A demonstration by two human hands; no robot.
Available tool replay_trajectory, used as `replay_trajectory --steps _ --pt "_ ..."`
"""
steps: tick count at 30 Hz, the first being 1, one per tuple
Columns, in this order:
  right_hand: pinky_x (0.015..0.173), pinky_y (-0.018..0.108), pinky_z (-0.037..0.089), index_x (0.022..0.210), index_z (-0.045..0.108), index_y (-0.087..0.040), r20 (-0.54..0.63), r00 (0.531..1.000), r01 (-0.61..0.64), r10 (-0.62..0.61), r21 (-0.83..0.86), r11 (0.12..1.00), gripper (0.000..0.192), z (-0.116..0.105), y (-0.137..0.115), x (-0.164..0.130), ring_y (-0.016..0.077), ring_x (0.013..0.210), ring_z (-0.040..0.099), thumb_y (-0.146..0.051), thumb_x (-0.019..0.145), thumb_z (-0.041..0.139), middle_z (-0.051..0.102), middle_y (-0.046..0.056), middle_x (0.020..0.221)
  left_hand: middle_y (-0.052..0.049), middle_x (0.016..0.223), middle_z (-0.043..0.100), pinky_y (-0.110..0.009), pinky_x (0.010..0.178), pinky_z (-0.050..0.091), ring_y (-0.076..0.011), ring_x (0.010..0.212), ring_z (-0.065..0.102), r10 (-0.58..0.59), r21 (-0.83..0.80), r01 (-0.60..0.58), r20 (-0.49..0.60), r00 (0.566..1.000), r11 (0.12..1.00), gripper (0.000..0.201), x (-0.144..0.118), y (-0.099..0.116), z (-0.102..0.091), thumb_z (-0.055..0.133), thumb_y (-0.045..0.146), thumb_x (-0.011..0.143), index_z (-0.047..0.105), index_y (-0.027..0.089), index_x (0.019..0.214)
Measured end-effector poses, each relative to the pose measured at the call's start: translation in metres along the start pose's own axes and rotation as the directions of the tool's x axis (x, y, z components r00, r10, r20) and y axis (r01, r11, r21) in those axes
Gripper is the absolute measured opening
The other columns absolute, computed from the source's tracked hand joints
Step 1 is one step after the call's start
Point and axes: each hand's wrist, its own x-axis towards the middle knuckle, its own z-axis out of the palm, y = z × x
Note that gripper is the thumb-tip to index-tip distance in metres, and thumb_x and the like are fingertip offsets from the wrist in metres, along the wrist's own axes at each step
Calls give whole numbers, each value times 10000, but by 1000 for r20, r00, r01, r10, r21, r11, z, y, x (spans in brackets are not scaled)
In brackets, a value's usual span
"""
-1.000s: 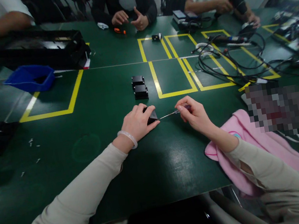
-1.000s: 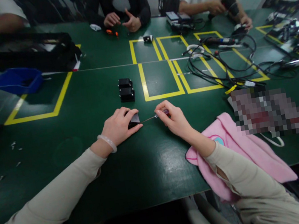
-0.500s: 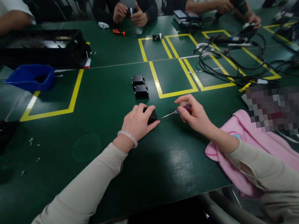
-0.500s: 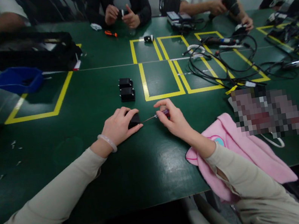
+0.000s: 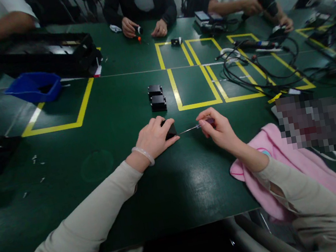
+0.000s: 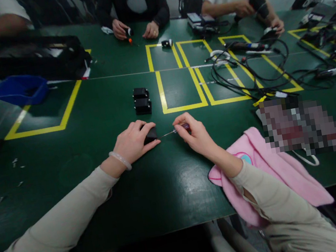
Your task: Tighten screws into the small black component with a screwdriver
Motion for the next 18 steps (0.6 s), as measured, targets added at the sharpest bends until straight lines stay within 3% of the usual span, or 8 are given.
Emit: replay_trajectory --steps 3,9,14,18 --pt "465 262 317 936 576 -237 12 1000 -16 16 4 1000 288 0 1 0 89 447 455 -510 1027 590 490 -79 583 -148 1252 622 -362 831 527 -289 1104 601 1 -5 -1 8 1000 1000 514 0 0 -1 616 532 996 561 189 1375" --pt "495 265 369 1026 560 -244 35 999 -38 36 63 997 309 0 3 0 109 477 509 -553 1031 570 509 -82 581 -143 1245 622 -358 829 523 -287 1101 600 4 -4 -4 8 1000 1000 518 0 0 -2 630 534 988 561 194 1373" --pt "480 261 336 896 573 -229 26 999 -39 38 8 999 345 -1 3 0 94 453 467 -545 1035 561 492 -76 551 -144 1238 624 -367 830 527 -293 1101 604 4 -1 -4 8 1000 1000 512 0 0 -2 613 530 999 567 182 1371" --pt "474 260 350 997 586 -233 23 999 -29 28 28 999 272 -1 2 0 96 454 485 -502 1035 570 504 -78 582 -142 1249 624 -369 831 529 -296 1111 600 -4 -1 4 8 1000 1000 508 0 0 -1 616 534 995 567 196 1372"
